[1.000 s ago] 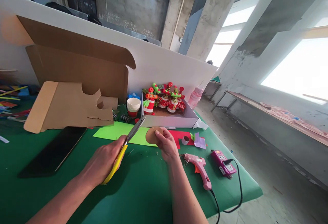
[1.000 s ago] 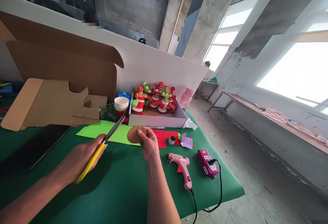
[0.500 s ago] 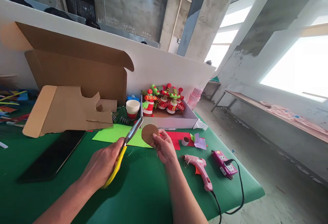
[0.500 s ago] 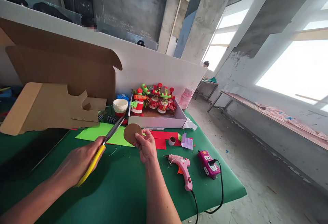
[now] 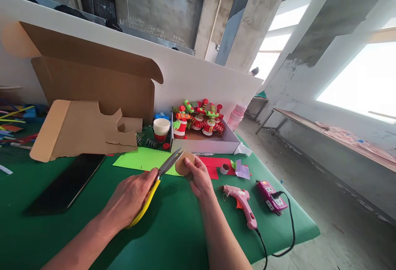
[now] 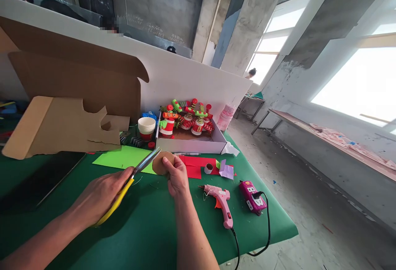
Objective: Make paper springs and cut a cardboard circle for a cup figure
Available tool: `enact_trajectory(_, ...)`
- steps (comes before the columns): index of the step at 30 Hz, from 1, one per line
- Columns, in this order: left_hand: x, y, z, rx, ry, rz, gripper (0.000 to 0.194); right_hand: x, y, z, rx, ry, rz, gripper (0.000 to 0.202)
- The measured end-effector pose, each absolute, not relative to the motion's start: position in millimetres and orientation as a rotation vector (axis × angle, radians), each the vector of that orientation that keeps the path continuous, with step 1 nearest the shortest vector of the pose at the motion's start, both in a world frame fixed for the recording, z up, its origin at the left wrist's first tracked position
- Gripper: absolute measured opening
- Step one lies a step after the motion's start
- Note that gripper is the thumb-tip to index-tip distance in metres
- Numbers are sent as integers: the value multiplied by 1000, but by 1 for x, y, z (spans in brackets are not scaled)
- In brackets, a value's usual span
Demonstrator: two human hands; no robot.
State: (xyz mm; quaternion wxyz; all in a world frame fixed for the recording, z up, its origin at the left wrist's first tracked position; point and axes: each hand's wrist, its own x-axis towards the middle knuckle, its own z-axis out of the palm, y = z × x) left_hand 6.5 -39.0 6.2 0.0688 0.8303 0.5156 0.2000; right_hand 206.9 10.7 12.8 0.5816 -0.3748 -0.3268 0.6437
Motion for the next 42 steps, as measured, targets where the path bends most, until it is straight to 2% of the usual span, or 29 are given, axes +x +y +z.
enact_trajectory(6, 8, -40, 10, 2440, 1568, 670, 35, 204, 8, 15, -898, -854, 1462, 44)
enact_trajectory(17, 10, -41, 17, 2521, 1598, 415, 43, 204, 11, 9, -933, -1064, 1378, 42)
enact_trajectory(28, 11, -42, 17, 2541, 1586, 370, 40, 206, 8, 12, -895, -1149, 1413, 36)
enact_trajectory(42, 12, -44, 27, 2481, 1564, 284, 29, 207, 8, 12, -885, -1179, 1403, 39)
